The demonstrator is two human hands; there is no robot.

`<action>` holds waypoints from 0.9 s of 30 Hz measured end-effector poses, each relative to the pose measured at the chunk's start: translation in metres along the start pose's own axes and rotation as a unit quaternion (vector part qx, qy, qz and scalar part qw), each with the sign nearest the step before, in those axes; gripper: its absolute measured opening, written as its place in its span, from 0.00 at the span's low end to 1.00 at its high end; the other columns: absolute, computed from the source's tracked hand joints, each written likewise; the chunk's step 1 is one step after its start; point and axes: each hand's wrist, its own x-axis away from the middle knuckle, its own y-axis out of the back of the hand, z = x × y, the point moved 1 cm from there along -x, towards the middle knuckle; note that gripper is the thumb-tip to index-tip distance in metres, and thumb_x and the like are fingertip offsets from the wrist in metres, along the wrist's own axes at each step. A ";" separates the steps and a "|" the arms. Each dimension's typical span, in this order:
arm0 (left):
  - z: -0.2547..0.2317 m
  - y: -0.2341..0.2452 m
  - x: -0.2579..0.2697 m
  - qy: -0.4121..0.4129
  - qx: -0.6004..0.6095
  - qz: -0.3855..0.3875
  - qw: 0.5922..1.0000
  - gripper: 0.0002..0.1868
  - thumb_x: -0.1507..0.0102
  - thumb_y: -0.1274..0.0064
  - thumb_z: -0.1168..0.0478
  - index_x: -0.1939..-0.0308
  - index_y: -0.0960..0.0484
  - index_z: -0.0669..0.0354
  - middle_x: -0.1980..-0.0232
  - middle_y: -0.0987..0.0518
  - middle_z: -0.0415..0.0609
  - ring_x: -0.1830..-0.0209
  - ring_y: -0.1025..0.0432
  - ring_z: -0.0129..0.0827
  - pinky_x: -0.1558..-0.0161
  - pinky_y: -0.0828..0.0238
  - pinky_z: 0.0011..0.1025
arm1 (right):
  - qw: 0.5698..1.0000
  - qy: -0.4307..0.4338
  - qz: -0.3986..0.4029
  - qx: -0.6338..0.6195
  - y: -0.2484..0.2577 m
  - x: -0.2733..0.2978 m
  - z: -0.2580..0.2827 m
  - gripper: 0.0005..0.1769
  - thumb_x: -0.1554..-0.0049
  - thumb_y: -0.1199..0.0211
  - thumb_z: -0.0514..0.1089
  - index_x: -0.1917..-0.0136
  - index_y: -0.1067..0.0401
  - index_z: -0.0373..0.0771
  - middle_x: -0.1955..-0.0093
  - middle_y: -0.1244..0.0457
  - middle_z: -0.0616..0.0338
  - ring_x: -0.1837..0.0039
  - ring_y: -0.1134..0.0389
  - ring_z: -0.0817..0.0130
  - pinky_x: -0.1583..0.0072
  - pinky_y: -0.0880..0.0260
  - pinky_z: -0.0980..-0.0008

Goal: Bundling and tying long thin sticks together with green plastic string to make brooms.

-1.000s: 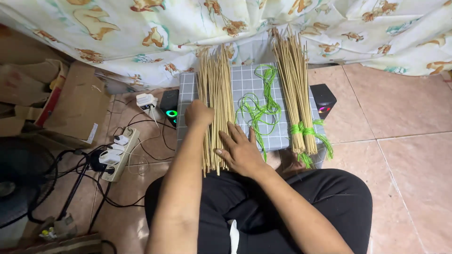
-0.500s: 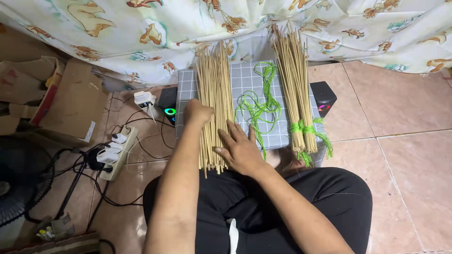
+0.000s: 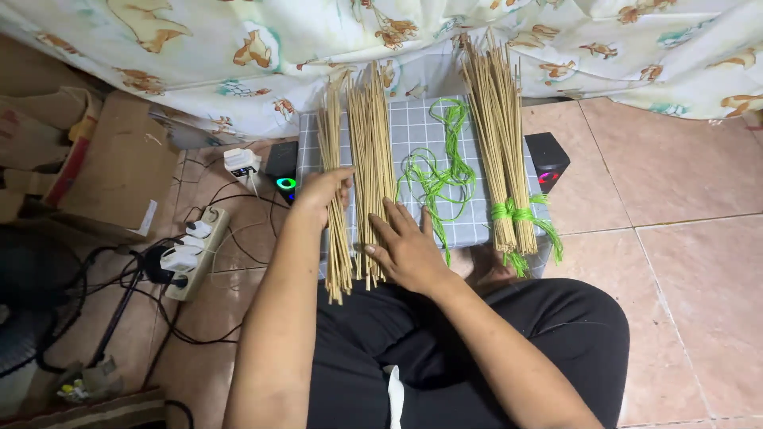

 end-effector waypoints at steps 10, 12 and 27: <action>-0.028 -0.028 0.134 -0.079 0.066 0.107 0.989 0.16 0.32 0.47 0.56 0.53 0.30 0.68 0.75 0.38 0.37 0.83 0.38 0.20 0.81 0.34 0.21 | 1.000 0.000 0.012 0.001 0.006 0.000 0.005 0.33 0.33 0.57 0.65 0.23 0.40 0.47 0.18 0.53 0.42 0.18 0.52 0.44 0.25 0.66 0.29; -0.040 -0.028 0.152 -0.136 0.061 0.118 0.982 0.15 0.31 0.48 0.56 0.54 0.30 0.68 0.77 0.36 0.39 0.87 0.37 0.22 0.82 0.33 0.24 | 1.000 0.005 0.018 0.004 0.005 -0.001 0.005 0.32 0.33 0.57 0.64 0.23 0.40 0.47 0.17 0.54 0.42 0.19 0.52 0.44 0.25 0.65 0.28; -0.006 -0.021 0.079 -0.476 -0.088 -0.162 0.860 0.13 0.33 0.42 0.56 0.55 0.25 0.62 0.66 0.19 0.65 0.61 0.22 0.64 0.64 0.27 0.52 | 1.000 0.007 0.004 0.011 -0.005 -0.001 0.003 0.36 0.34 0.59 0.70 0.22 0.40 0.49 0.19 0.51 0.42 0.19 0.52 0.43 0.26 0.66 0.28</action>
